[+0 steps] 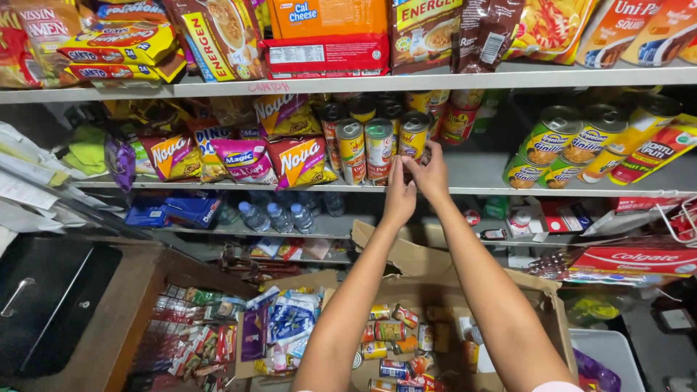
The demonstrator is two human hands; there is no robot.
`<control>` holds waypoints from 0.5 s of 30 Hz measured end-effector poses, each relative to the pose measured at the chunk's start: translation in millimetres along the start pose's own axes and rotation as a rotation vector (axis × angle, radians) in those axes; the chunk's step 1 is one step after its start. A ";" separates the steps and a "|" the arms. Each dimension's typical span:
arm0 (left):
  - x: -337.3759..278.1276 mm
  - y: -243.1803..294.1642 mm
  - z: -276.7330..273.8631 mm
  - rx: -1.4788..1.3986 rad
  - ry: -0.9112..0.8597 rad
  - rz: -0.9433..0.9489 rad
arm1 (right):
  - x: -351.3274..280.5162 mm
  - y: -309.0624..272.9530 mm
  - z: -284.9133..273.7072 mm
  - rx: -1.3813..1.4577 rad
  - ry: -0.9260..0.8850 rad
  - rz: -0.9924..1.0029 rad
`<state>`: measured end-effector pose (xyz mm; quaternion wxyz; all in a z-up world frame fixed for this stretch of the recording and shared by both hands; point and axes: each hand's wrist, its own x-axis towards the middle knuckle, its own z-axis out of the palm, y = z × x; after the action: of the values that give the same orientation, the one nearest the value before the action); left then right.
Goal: The recorder is taking canned food and snack products from a cardboard box and organizing them onto grocery shelves.
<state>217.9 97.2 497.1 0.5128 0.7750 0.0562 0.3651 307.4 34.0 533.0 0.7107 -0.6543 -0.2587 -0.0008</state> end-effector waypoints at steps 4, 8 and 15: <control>-1.0 10.0 -5.3 0.003 0.003 -0.039 | -4.8 -3.1 -3.4 -0.088 0.005 0.042; -6.4 6.8 -3.0 0.018 0.027 -0.016 | -12.3 -0.8 0.0 -0.220 0.032 -0.007; -32.9 12.0 5.9 -0.082 0.073 -0.091 | -25.4 29.7 -14.3 0.037 -0.056 0.044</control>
<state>194.2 72.0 489.2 0.5579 0.7361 0.0948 0.3712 300.7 16.4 495.9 0.7150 -0.6463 -0.2638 0.0380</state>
